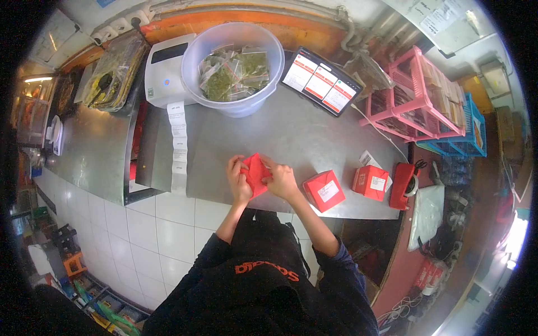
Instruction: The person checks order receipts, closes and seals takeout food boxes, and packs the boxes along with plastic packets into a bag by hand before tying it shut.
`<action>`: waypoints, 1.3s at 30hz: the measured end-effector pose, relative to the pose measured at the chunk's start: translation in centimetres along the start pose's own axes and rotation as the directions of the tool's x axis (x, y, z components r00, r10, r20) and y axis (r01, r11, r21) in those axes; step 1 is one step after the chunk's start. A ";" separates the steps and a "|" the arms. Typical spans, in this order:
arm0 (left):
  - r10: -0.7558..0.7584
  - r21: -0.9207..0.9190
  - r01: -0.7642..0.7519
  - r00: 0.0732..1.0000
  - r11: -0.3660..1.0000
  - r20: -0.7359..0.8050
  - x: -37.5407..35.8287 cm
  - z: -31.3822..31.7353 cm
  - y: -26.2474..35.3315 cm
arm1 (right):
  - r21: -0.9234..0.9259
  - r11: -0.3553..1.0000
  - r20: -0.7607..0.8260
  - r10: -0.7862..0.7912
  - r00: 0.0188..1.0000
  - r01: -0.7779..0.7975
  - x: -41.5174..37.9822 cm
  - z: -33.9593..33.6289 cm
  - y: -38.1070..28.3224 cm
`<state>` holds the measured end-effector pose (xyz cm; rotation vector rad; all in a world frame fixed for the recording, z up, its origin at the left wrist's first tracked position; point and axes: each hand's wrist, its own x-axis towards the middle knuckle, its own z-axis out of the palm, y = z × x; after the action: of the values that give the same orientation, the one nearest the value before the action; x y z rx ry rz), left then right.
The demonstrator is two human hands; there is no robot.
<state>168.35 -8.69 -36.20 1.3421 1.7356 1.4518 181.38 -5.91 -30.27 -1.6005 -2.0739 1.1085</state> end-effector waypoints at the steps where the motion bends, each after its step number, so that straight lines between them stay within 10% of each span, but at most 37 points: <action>1: 0.014 0.000 -0.014 1.000 1.000 0.001 0.1 0.1 0.1 | -0.027 1.000 0.004 0.006 1.000 -0.006 0.1 -0.1 -0.2; 12: 0.001 0.094 0.000 1.000 0.996 -0.009 0.2 0.3 1.7 | -0.303 0.920 0.021 -0.255 0.967 0.249 0.1 1.5 0.4; 14: -0.017 0.042 0.019 0.999 0.999 -0.051 0.3 0.4 1.7 | -0.485 0.868 0.177 -0.022 0.984 0.107 -0.1 1.3 -0.5; 26: -0.069 0.127 0.084 0.990 0.988 -0.120 0.0 -0.4 -1.7 | -0.397 0.894 0.261 -0.108 0.959 0.208 -3.2 0.9 -1.1; 28: -0.317 -0.383 0.262 0.944 0.886 -0.089 1.0 -2.3 -1.3 | -0.388 0.899 0.288 -0.093 0.953 0.205 -3.8 0.1 -1.2; 30: -0.250 -0.231 0.192 0.933 0.954 -0.258 1.3 -7.3 -1.8 | -0.394 0.899 0.308 -0.068 0.949 0.193 -4.8 -0.3 -1.4; 34: -0.441 -0.193 0.429 0.612 0.882 -0.656 -0.6 -18.6 -14.8 | -0.205 0.957 0.049 -0.201 0.978 0.207 -6.4 1.0 -5.1; 35: -0.443 -0.187 0.437 0.611 0.880 -0.657 -1.6 -19.5 -15.8 | -0.108 0.965 -0.007 -0.240 0.971 0.238 -6.3 2.0 -6.5; 37: -0.715 -0.718 0.403 0.674 0.568 -0.187 -3.2 -21.5 -16.5 | -0.107 0.952 0.031 -0.284 0.958 0.286 -5.5 5.0 -9.0; 39: -0.708 -0.495 0.559 0.682 0.665 -0.181 -4.1 -22.1 -14.9 | -0.202 0.924 0.010 -0.328 0.944 0.324 -4.5 6.8 -10.3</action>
<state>145.79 -21.08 -44.27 0.1665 1.7266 1.5397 171.43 -13.52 -26.38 -1.2719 -2.3884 0.7814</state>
